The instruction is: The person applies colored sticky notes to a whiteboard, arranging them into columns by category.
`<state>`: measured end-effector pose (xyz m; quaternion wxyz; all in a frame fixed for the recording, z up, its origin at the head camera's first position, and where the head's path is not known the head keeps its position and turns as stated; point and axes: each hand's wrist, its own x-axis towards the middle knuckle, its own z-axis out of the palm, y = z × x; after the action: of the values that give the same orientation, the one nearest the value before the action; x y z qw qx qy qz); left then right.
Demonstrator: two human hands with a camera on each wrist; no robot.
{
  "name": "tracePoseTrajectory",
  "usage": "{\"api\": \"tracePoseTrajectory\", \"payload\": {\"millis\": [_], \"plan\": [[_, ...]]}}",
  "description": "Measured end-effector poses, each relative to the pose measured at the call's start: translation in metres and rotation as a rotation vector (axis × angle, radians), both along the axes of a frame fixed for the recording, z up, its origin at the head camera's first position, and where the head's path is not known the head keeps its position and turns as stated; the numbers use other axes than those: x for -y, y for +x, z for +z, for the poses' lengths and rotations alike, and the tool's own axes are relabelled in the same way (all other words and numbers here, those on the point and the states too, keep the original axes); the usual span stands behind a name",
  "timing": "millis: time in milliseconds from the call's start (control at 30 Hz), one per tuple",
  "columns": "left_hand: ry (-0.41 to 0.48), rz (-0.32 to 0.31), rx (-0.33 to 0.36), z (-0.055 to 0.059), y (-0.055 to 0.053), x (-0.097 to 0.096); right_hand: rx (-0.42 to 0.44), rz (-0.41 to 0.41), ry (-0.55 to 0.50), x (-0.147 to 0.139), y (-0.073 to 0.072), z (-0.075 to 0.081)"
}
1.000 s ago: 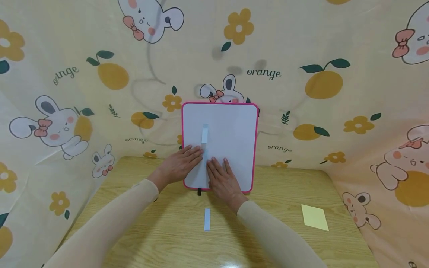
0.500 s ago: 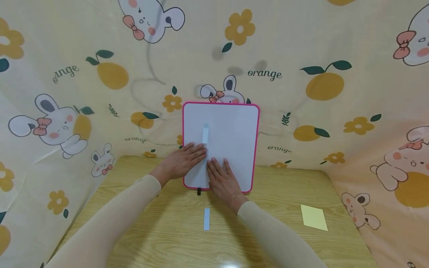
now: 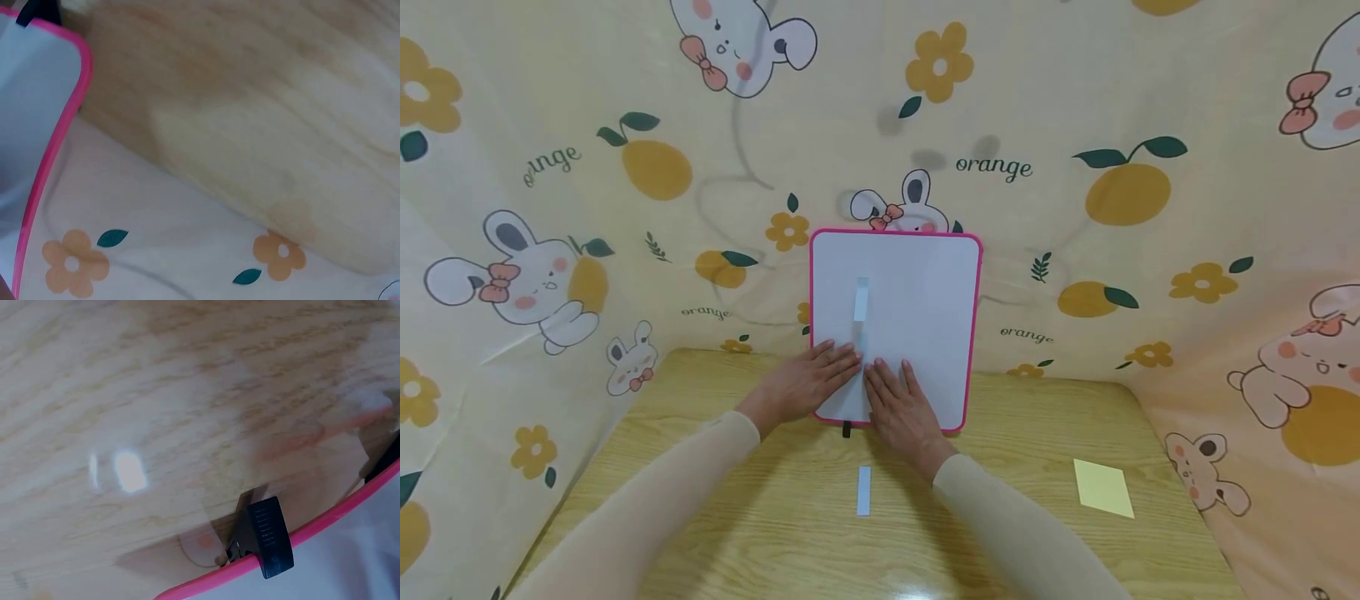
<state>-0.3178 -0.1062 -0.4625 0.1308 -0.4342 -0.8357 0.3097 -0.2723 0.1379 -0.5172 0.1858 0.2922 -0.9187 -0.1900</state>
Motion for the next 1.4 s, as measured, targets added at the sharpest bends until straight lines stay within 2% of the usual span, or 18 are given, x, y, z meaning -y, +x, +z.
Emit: {"api": "tracePoseTrajectory", "payload": {"millis": [233, 567, 667, 800, 900, 1000, 1067, 1233, 1400], "plan": [[0.057, 0.005, 0.014, -0.012, 0.008, 0.001, -0.008, 0.015, -0.030, -0.001, 0.001, -0.004], [0.178, 0.000, 0.057, -0.020, 0.018, 0.001, 0.040, 0.006, -0.014, 0.000, 0.005, -0.004], [0.228, 0.007, 0.081, -0.024, 0.022, 0.001, 0.051, 0.018, -0.046, 0.000, 0.008, -0.006], [0.338, 0.027, 0.133, -0.034, 0.029, 0.003, 0.035, 0.034, -0.134, -0.004, 0.014, -0.010], [0.438, 0.089, 0.230, -0.040, 0.042, 0.001, 0.017, 0.036, -0.219, -0.009, 0.020, -0.009], [0.523, 0.186, 0.337, -0.042, 0.061, -0.003, 0.010, 0.027, -0.304, -0.015, 0.026, -0.009], [0.569, 0.224, 0.373, -0.044, 0.073, -0.006, 0.008, 0.018, -0.336, -0.019, 0.031, -0.011], [0.646, 0.248, 0.417, -0.052, 0.105, -0.015, 0.019, 0.019, -0.348, -0.026, 0.048, -0.017], [0.620, 0.264, 0.506, -0.058, 0.142, -0.024, 0.088, 0.040, -0.337, -0.027, 0.067, -0.024]]}}
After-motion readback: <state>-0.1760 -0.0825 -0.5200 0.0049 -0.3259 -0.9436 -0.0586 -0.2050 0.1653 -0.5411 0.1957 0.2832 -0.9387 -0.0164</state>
